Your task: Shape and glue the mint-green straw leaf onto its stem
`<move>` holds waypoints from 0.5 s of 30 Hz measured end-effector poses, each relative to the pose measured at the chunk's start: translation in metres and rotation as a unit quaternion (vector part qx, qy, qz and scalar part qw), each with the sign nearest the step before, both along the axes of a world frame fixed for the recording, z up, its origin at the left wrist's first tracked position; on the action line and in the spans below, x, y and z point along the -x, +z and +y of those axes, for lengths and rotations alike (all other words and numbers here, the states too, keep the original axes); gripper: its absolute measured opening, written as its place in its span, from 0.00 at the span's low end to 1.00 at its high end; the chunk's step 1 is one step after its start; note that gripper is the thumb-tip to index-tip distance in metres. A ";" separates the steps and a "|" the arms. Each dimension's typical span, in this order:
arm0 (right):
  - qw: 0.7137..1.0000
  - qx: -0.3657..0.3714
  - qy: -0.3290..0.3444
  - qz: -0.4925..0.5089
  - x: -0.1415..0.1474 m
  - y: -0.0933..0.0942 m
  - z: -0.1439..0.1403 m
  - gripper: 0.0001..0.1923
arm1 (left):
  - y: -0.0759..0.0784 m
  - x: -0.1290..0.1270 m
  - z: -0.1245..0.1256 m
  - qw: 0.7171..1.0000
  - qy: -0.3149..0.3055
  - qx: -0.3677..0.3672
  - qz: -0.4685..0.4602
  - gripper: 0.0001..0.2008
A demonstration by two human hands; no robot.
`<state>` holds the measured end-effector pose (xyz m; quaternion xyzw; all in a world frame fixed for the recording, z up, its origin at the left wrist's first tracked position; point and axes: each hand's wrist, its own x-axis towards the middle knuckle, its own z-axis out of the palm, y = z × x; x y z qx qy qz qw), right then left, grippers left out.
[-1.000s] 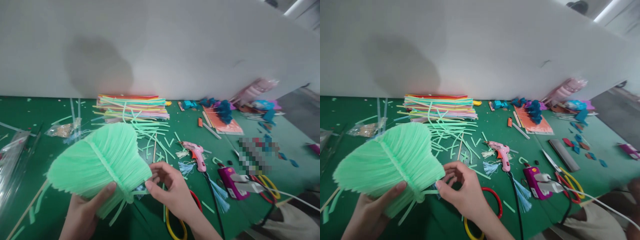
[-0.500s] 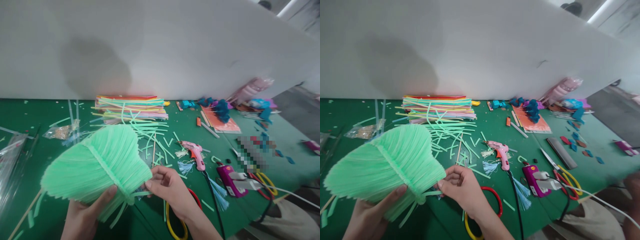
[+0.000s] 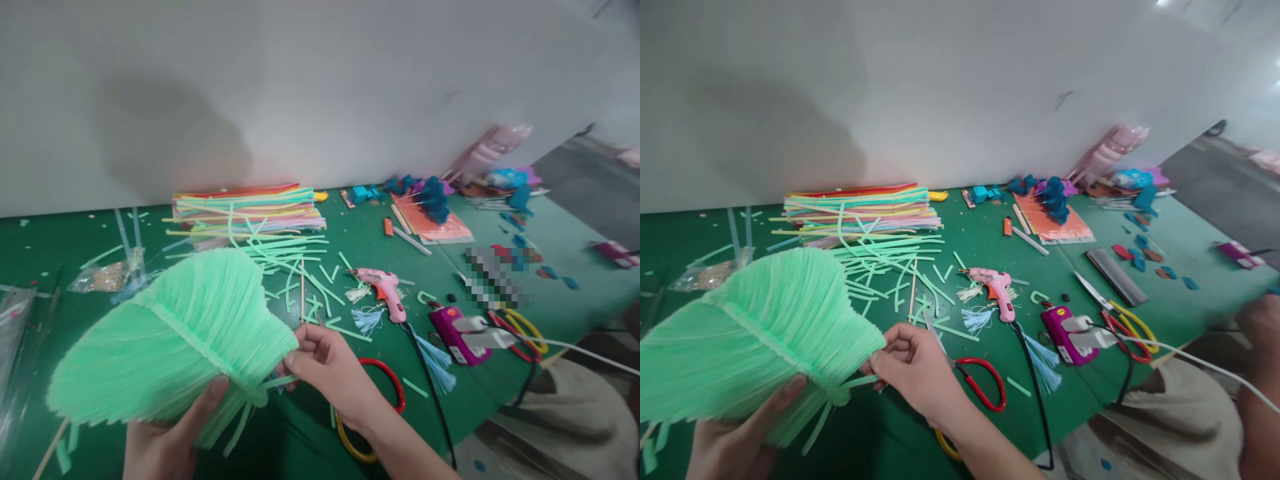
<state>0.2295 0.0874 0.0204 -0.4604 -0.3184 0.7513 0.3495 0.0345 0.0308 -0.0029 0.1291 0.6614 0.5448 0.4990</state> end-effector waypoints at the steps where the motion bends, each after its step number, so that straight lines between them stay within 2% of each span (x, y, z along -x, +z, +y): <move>1: 1.000 0.000 0.000 0.006 0.000 0.000 -0.001 0.18 | 0.002 -0.003 0.001 1.000 0.008 -0.003 0.006 0.35; 6: 1.000 -0.004 -0.011 0.023 -0.001 -0.001 -0.003 0.17 | 0.015 -0.014 0.009 0.999 0.031 -0.002 -0.020 0.41; 11: 1.000 -0.010 -0.013 0.024 0.000 -0.001 -0.003 0.17 | 0.018 -0.016 0.013 0.998 0.032 0.018 -0.047 0.41; 15: 1.000 -0.013 -0.015 0.023 0.000 -0.002 -0.003 0.17 | 0.018 -0.017 0.013 0.997 0.041 0.026 -0.066 0.37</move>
